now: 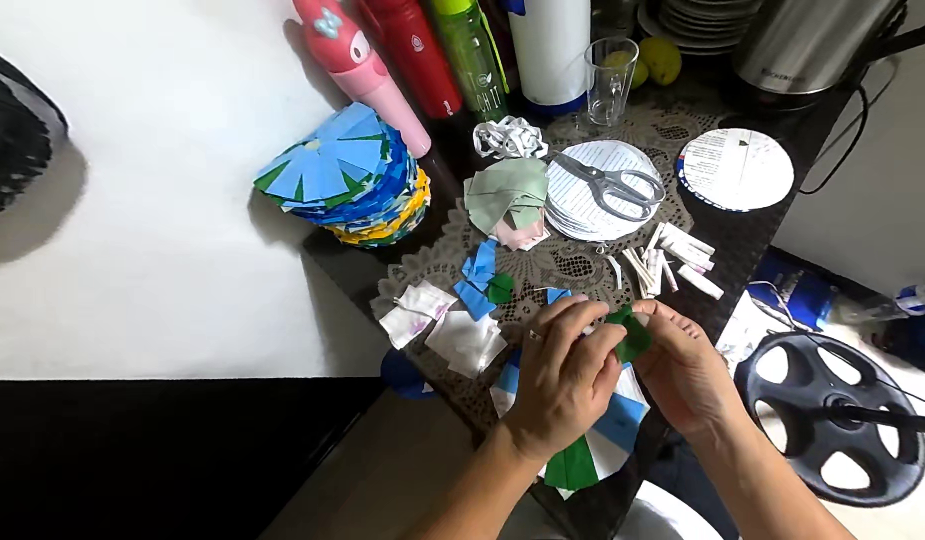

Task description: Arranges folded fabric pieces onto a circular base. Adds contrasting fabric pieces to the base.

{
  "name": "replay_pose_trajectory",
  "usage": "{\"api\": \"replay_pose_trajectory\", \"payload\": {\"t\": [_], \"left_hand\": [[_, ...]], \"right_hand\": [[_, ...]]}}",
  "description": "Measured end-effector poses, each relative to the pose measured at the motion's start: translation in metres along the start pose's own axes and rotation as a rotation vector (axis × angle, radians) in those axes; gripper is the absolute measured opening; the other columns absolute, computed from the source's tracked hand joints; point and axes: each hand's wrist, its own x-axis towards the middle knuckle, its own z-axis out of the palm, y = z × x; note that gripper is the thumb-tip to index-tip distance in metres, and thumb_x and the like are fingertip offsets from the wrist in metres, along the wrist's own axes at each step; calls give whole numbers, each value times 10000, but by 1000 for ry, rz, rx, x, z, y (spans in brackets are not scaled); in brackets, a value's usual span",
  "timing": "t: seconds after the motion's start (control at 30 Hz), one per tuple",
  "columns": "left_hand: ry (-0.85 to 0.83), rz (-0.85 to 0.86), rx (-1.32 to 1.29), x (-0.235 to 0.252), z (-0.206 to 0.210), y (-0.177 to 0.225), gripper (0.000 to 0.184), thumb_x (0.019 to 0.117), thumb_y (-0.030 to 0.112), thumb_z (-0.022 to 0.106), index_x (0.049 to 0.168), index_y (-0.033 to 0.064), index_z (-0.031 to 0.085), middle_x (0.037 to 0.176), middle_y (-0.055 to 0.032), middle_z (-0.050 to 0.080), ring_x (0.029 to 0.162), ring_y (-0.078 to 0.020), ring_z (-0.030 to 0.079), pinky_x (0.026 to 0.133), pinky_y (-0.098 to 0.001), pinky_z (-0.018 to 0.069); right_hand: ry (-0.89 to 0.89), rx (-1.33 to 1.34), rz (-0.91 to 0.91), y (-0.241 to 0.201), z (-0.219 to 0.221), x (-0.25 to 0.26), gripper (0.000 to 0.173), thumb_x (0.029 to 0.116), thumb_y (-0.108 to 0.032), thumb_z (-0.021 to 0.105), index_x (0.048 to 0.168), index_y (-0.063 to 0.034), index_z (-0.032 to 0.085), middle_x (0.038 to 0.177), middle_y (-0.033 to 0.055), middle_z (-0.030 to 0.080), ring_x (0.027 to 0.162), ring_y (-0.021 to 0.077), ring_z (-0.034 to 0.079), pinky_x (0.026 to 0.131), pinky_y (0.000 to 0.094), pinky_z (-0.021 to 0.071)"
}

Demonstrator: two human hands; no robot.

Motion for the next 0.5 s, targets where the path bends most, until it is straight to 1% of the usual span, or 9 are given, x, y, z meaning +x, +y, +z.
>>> {"api": "replay_pose_trajectory", "payload": {"t": [0.07,0.1,0.17,0.2,0.27,0.33,0.4,0.43,0.5], "left_hand": [[-15,-70,-132,5,-2,1,59,996,179,611,996,144,659,1105,-60,668,1178,-169,591,1037,-276,452],[-29,-143,-241,7,-5,3,66,979,168,631,971,126,681,1093,-60,700,1183,-164,610,1016,-281,480],[-81,-343,-519,14,-16,9,69,966,128,646,976,72,686,1076,-57,740,1174,-153,655,1006,-318,536],[-119,-453,-654,18,-23,13,63,957,92,639,989,50,673,1052,-47,747,1115,-130,685,973,-308,564],[-241,-669,-858,25,-38,19,72,947,34,624,1015,31,649,961,-4,727,925,-78,706,849,-258,598],[-386,-821,-982,26,-47,20,104,951,13,601,1034,37,659,914,24,707,840,-57,691,775,-226,590],[-482,-894,-1046,22,-51,22,107,974,27,592,1048,25,668,910,12,717,824,-66,697,759,-228,597],[-508,-913,-1066,19,-52,23,109,983,36,593,1052,20,675,912,6,719,817,-69,697,754,-228,599],[-540,-924,-1069,13,-53,25,107,989,53,602,1048,26,688,912,8,720,800,-61,694,731,-216,599]], "right_hand": [[-5,-6,14,0,1,-3,267,996,-44,461,891,-53,706,799,22,724,750,65,698,740,231,593],[-10,-49,9,-1,0,-5,258,992,-44,472,891,-60,710,798,10,721,747,56,690,734,224,585],[-22,-243,-60,-2,-5,-9,215,980,-36,521,899,-79,716,795,-32,723,745,30,679,721,204,570],[-24,-358,-122,-2,-9,-12,185,975,-37,540,918,-87,709,802,-56,712,746,16,668,716,190,562],[-16,-532,-232,-4,-19,-19,155,980,-67,542,986,-87,696,850,-74,701,774,2,658,721,176,551],[-51,-585,-268,-8,-26,-28,231,1006,-110,498,1090,-50,704,953,-52,721,859,17,663,778,189,547],[-118,-607,-251,-12,-30,-39,319,1036,-158,456,1194,-11,691,1061,-26,733,955,31,676,853,218,562],[-153,-603,-230,-12,-31,-45,350,1043,-169,435,1223,1,683,1097,-15,732,985,36,675,874,228,561],[-201,-572,-183,-11,-35,-57,382,1053,-230,431,1216,-17,704,1123,-23,731,1008,27,664,882,225,548]]}}
